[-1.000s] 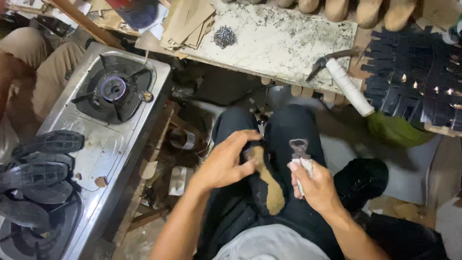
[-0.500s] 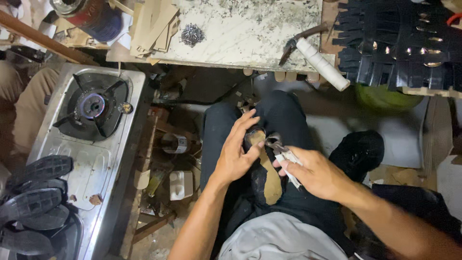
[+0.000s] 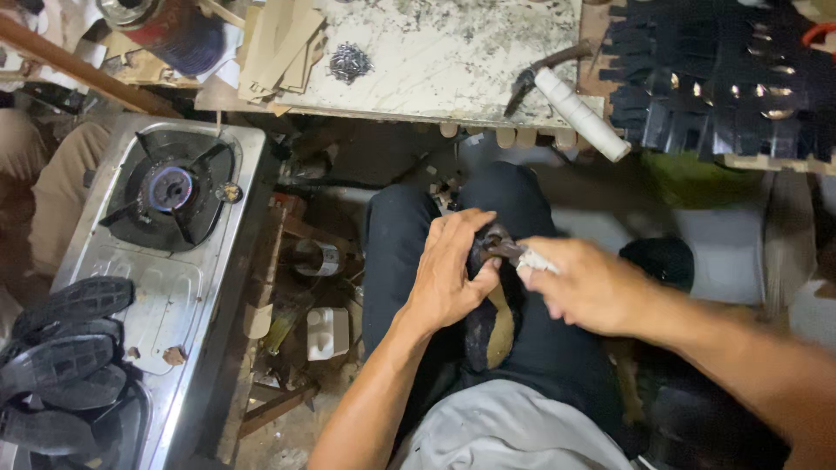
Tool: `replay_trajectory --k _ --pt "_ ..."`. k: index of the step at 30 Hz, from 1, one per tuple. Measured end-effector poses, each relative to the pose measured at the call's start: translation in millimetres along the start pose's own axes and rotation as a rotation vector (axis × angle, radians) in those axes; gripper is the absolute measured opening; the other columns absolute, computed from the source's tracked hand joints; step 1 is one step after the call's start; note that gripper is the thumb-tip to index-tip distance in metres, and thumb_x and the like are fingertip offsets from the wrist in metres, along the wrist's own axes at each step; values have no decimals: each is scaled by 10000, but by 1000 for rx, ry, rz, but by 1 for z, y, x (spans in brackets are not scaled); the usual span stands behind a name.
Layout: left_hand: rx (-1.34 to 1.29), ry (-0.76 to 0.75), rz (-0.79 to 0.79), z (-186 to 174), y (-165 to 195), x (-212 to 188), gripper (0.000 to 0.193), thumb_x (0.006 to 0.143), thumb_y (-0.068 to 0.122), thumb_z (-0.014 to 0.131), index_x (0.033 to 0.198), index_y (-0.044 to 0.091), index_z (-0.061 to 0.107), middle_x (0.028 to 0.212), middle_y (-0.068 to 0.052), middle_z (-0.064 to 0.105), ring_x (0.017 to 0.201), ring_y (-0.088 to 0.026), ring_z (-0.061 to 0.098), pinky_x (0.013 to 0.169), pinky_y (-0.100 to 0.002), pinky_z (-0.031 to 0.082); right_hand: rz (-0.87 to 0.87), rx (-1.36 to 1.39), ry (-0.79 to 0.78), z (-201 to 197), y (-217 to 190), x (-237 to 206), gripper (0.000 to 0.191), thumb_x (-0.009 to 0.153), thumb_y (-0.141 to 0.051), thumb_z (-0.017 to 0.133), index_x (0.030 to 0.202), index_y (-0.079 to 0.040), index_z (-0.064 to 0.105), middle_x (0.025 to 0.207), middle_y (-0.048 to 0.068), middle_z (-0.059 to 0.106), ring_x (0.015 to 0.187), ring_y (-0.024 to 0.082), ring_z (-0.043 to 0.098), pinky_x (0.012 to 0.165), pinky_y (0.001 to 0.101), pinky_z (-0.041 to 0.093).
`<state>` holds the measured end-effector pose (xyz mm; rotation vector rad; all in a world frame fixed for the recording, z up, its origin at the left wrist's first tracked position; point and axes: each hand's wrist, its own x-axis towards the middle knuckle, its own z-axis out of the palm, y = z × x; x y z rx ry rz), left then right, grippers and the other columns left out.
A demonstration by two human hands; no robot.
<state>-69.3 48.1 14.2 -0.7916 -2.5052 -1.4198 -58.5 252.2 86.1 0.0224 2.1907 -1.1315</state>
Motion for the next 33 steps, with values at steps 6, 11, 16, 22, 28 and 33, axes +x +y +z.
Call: replay_trajectory --k 6,11,16,22,28,33 --pt "-46 -131 -67 -15 -10 -2 560 808 163 772 1329 62 590 1304 -144 635 1199 -362 572 1060 -431 474 -17 60 59 24 21 2 272 975 -291 543 926 -40 636 556 55 609 460 155 593 455 348 508" --pt "-276 -339 -3 -24 -29 2 445 938 212 697 1347 60 609 1324 -131 609 1263 -307 560 1095 -394 441 -228 -272 122 6 31 -12 203 946 -249 567 952 -52 615 606 176 640 555 344 659 533 452 496" --pt "-537 -382 -200 -18 -50 6 282 1074 241 589 1265 71 706 1269 -85 640 1236 -209 599 1082 -320 471 -412 -311 252 25 36 -16 152 904 -175 595 908 -23 597 668 225 652 645 444 660 566 510 494" --pt "-549 -361 -215 -21 -60 3 208 1020 165 651 1170 35 713 1249 -75 602 1212 -185 570 1050 -316 457 -441 -261 360 51 46 -7 166 935 -170 604 902 -8 587 679 231 653 645 446 654 556 512 493" --pt "-641 -429 -320 -21 -58 11 145 953 100 700 1081 31 694 1135 -39 642 1101 -139 604 988 -297 479 -473 -201 454 74 54 -6 139 947 -145 592 965 -8 608 731 212 673 637 421 673 541 487 510" --pt "-639 -421 -325 -23 -52 7 130 946 62 679 1071 26 691 1112 -43 639 1072 -132 615 966 -290 497 -562 -172 529 79 52 -10 139 969 -142 605 994 -8 626 750 198 665 665 412 662 556 459 500"
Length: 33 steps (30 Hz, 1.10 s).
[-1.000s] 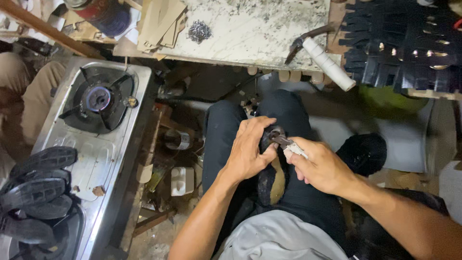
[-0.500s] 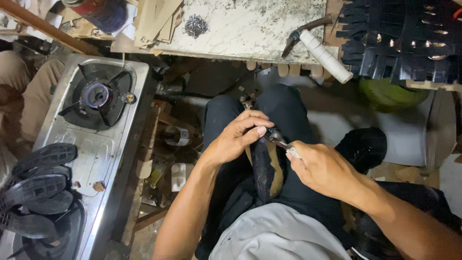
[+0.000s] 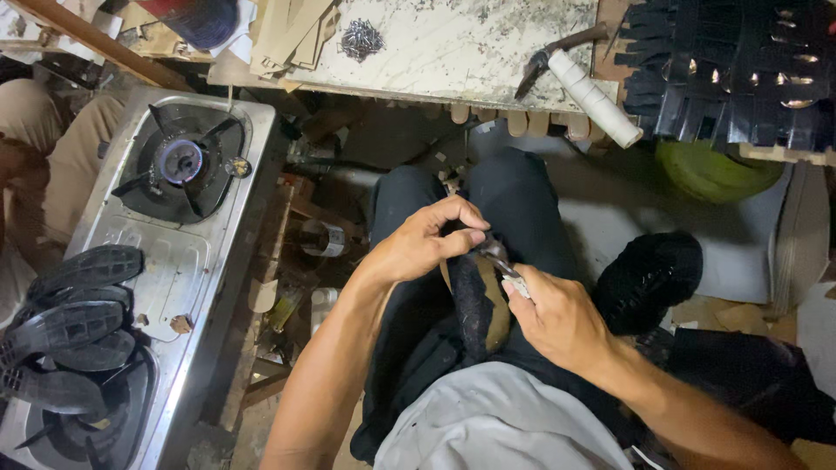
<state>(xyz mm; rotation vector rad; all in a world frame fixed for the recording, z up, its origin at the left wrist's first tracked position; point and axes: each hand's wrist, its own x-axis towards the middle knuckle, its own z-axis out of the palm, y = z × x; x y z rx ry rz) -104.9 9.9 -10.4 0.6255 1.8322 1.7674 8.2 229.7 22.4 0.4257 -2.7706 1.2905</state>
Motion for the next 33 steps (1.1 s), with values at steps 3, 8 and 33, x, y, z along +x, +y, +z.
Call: replay_trajectory --k 3,8,33 --pt "-9 37 15 2 -1 -5 150 908 26 673 1058 16 675 1112 -51 635 1060 -130 609 959 -287 498 141 100 -172 -13 -4 0 210 929 -156 600 1082 -22 653 662 178 649 566 353 670 524 429 511" --pt "-24 51 79 2 -8 -9 136 950 26 637 1084 7 655 1129 -67 630 1065 -144 591 968 -302 491 349 257 -217 -14 3 -3 213 927 -202 580 1062 -53 648 637 151 687 503 331 679 494 420 545" --pt "376 194 387 23 -18 -10 841 864 256 791 1547 21 359 1669 -272 191 1564 -425 192 1251 -479 230 606 180 -311 7 58 4 274 984 -288 601 1027 -30 680 710 154 723 573 297 704 561 383 551"
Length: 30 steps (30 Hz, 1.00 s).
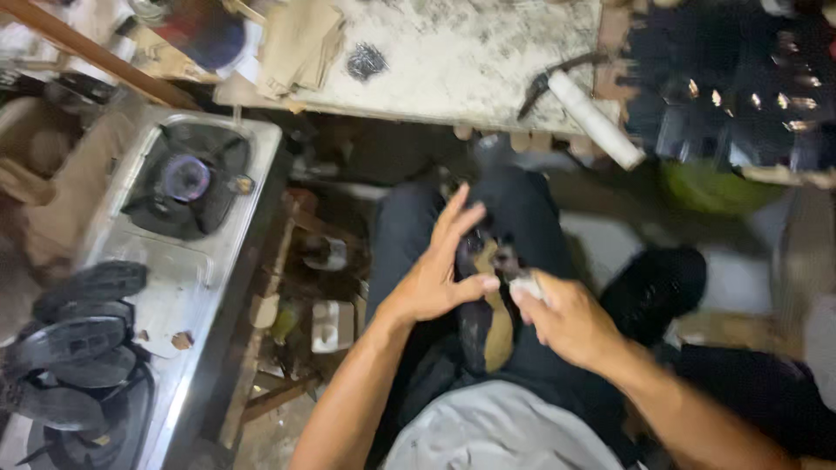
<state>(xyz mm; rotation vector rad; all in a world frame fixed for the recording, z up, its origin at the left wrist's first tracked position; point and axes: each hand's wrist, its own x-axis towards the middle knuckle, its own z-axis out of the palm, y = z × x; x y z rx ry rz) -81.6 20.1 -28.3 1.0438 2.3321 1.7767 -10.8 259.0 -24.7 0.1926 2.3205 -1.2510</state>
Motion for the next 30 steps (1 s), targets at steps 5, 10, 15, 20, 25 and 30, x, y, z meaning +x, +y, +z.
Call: replay_trajectory --k 5,10,15,20,25,30 --pt "154 10 -128 20 3 20 917 835 215 796 1585 8 310 1591 -261 385 1470 -459 359 1219 -479 318 -639 -348 168 -40 -41 -6 493 851 -71 581 1338 8 590 1088 223 702 932 400 670 753 471 535" --pt "266 -58 -250 34 3 38 905 738 163 756 1537 -4 363 1430 -229 520 1274 -458 486 1113 -463 416 -679 -1083 245 -56 -56 -8 595 767 -85 640 1349 -3 545 1030 150 658 872 347 687 886 556 536" --pt "175 -108 -307 25 -9 29 832 726 176 747 1492 50 448 1394 -187 552 1256 -413 510 1105 -435 436 -503 -1125 91 -50 -47 -7 672 805 -117 642 1453 -39 484 958 155 604 686 309 692 571 426 578" --pt "-86 -163 -184 10 -35 18 676 919 204 704 1527 70 442 1500 -189 475 1430 -375 429 1214 -444 329 -499 -843 355 -2 -24 0 623 826 -112 683 1423 -20 531 890 163 597 619 349 673 514 453 545" --pt "16 -98 -158 13 -32 13 599 1007 223 636 1538 42 429 1514 -210 466 1432 -400 422 1228 -459 319 -531 -355 381 17 2 7 493 891 -83 637 1371 -3 552 1038 183 622 862 417 664 720 472 548" --pt "203 -18 -125 28 -14 23 638 885 159 651 1468 -12 455 1442 -228 517 1379 -436 444 1189 -470 373 -481 -312 241 -19 -13 2 467 910 -69 586 1371 0 558 1065 164 657 933 412 678 787 473 543"
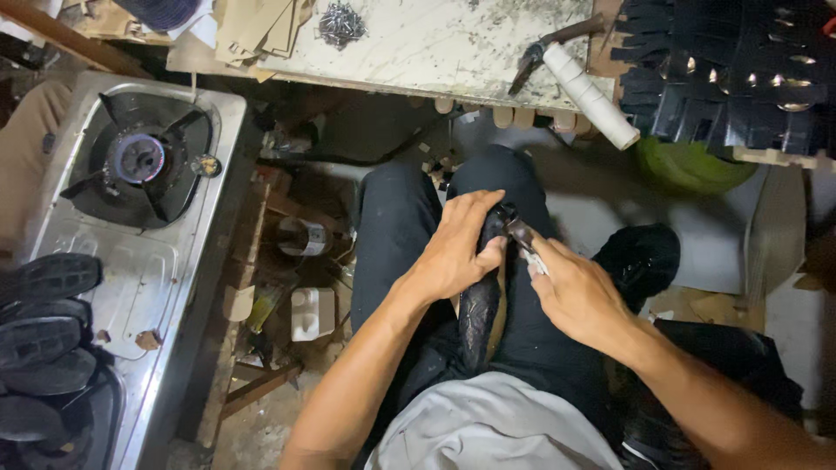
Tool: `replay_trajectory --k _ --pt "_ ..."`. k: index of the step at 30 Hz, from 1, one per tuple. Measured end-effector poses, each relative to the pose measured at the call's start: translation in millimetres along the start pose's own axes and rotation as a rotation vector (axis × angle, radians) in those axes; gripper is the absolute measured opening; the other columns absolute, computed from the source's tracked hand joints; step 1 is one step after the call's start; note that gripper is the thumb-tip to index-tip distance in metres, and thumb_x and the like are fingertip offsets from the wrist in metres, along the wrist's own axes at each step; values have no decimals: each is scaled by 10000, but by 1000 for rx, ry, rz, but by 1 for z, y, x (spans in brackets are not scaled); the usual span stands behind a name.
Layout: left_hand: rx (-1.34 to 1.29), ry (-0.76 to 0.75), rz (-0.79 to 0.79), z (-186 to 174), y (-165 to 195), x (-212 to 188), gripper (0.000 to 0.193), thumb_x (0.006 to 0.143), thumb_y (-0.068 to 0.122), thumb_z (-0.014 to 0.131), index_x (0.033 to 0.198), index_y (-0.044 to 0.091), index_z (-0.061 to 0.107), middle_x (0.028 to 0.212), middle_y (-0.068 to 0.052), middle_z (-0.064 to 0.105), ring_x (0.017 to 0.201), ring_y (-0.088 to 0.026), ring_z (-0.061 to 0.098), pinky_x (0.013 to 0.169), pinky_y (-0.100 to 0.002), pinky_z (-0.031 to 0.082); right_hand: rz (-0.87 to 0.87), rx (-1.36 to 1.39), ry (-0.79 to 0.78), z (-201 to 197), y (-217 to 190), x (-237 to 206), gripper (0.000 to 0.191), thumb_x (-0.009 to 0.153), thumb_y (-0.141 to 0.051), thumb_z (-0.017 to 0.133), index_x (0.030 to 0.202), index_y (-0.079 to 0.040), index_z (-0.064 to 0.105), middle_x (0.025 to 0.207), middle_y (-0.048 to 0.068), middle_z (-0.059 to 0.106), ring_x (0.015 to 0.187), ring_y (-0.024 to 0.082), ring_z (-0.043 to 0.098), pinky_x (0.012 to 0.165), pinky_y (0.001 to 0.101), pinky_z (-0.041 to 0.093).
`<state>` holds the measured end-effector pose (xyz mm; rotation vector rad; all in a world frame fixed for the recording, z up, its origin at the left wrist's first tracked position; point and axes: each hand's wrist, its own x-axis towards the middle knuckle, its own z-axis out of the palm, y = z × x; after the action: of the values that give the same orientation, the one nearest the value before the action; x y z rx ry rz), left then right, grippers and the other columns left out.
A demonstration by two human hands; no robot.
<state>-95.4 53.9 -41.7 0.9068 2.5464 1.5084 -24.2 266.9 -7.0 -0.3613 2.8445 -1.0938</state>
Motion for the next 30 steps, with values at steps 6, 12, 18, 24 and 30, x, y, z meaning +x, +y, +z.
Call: replay_trajectory --k 6,12,18,24,30 --pt "25 14 17 1 -2 1 673 830 156 673 1455 -6 485 1394 -221 543 1385 -429 441 1197 -467 374 -10 -517 -97 -9 -23 3 606 848 -89 643 1435 -23 508 939 173 598 761 369 687 623 471 562" --pt "-334 -117 6 -15 -24 -5 497 1004 190 628 1470 45 539 1431 -183 557 1385 -372 482 1205 -429 346 -17 -330 122 35 -13 -3 643 825 -88 665 1446 -18 511 934 186 585 665 410 663 607 481 553" --pt "-135 -45 1 -12 -10 -6 529 969 181 642 1454 23 501 1394 -196 547 1326 -385 480 1163 -446 381 123 -54 100 37 -12 -5 510 925 -102 614 1426 -60 523 951 175 625 758 401 677 675 476 544" --pt "12 6 -14 -6 12 3 570 905 147 657 1438 4 516 1367 -206 562 1305 -401 489 1138 -450 405 -29 -145 35 -2 -24 -2 584 853 -73 617 1416 16 490 1017 205 617 836 430 668 695 481 533" --pt "-25 -18 -2 -8 8 3 610 865 150 674 1446 26 538 1312 -177 588 1288 -389 491 1139 -439 407 10 -363 68 8 -20 -8 630 825 -84 654 1433 -23 500 966 202 602 703 405 679 582 487 542"
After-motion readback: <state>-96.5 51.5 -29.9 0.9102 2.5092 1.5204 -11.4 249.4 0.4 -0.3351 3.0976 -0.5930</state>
